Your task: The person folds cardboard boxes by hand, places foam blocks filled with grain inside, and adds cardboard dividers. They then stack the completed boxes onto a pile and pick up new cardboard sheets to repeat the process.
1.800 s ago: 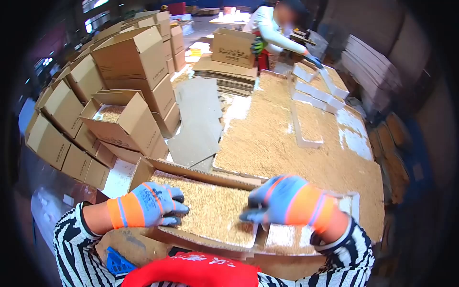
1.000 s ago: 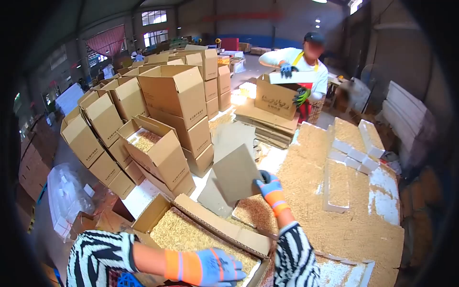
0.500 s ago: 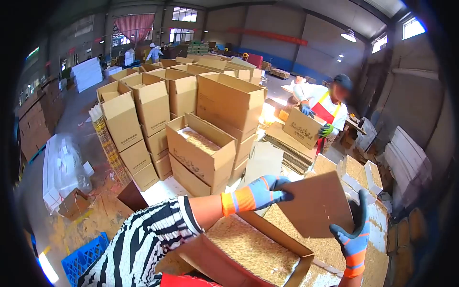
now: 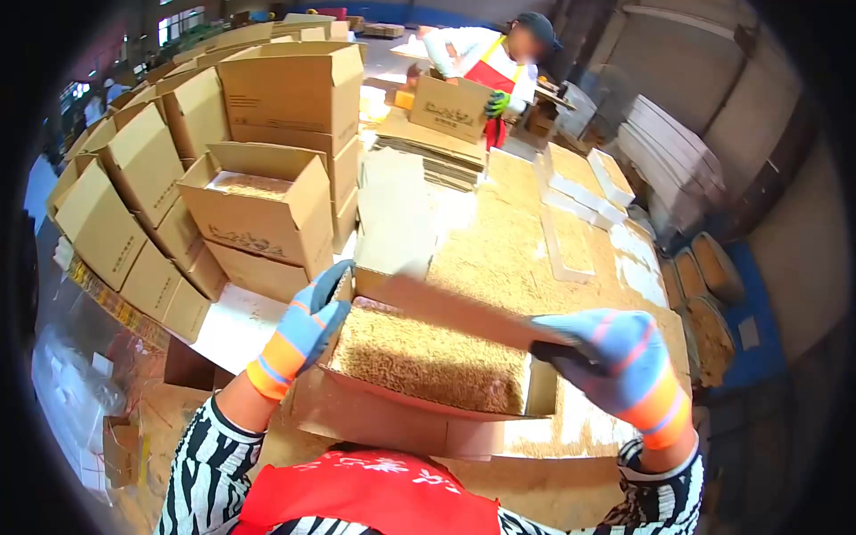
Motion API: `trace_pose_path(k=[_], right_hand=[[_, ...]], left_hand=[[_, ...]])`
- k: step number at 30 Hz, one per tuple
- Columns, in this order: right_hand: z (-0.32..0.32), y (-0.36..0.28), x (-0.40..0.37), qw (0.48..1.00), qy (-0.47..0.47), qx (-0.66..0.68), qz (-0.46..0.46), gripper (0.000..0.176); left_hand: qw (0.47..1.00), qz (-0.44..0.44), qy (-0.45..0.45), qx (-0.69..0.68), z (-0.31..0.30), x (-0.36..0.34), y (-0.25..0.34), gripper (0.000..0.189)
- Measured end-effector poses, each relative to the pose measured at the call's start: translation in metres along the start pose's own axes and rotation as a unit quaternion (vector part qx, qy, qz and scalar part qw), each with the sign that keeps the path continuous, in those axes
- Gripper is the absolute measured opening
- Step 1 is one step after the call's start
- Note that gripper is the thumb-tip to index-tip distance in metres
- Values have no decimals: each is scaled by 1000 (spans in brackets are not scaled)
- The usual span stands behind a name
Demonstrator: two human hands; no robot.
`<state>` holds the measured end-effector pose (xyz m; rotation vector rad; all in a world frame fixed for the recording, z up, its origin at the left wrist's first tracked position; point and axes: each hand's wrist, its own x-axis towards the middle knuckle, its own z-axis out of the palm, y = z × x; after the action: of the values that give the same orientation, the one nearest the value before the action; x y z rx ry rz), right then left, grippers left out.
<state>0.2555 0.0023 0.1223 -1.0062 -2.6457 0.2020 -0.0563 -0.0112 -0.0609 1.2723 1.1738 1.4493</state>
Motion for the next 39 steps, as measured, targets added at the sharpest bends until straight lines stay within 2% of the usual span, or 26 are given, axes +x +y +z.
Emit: trace_pose_path(k=[1,2,3,7,10,13,14,17,18,21,22,24,26,29,30,31,32,33,34,35,36,37,38,39], right_hand=[[13,1,7,997,17,-65,-50,29],[20,3,10,992,0,-114,-50,34],[27,6,14,985,-18,-162,-50,38],[58,23,26,985,13,-144,-97,36],[79,35,32,980,-4,-165,-111,33],[90,41,42,987,-34,-135,-86,32],[90,39,46,987,-70,-129,-65,30],[107,49,50,984,-43,-124,-121,30],[109,47,48,977,-89,-170,-94,37],[101,18,35,985,-87,-98,-114,46],[99,16,30,972,-188,-76,-115,51],[117,26,19,964,-236,20,-118,45],[128,42,13,959,-240,91,-118,40],[134,47,6,957,-245,86,-126,46],[127,43,6,953,-267,110,-91,52],[124,48,0,952,-251,151,-95,53],[119,56,-9,947,-238,191,-99,53],[114,62,-15,941,-225,229,-105,54],[93,51,-16,910,-214,354,29,57],[85,57,-30,949,-84,299,50,62],[86,75,-49,932,36,343,114,61],[91,95,-68,883,168,367,239,56],[98,103,-72,835,219,421,277,55],[107,113,-76,780,273,470,311,56]], left_hand=[[999,-27,3,-34,1,0,2,55],[996,-55,7,-67,2,0,4,56],[995,-34,15,-87,3,1,-4,56],[998,-12,18,-66,6,-3,-8,56],[999,6,26,-45,10,-6,-6,56],[999,5,31,-43,9,-6,-9,55],[998,2,35,-45,10,-7,-8,54],[999,-10,36,-7,8,-6,-3,51],[999,-13,35,14,7,-6,0,50],[998,2,56,-13,13,-10,9,48],[997,-20,58,-40,14,-10,12,48],[999,38,23,31,4,-5,-2,48],[1000,13,-4,-3,1,-9,1,49],[953,-103,-106,-265,-22,-7,2,53],[952,-126,-117,-255,-17,-6,10,58],[959,-138,-83,-235,-18,-7,-15,69],[986,-115,-108,-60,-13,-9,-36,73],[981,-83,-130,117,-9,-10,-49,77],[983,-117,-73,121,-6,-14,-57,78],[981,-124,-83,122,-7,-11,-57,75],[980,-131,-92,122,-7,-6,-54,72],[978,-138,-99,120,-7,-5,-54,70],[975,-96,-81,183,-11,-8,-68,64],[977,-101,-76,169,-12,-8,-68,64]])
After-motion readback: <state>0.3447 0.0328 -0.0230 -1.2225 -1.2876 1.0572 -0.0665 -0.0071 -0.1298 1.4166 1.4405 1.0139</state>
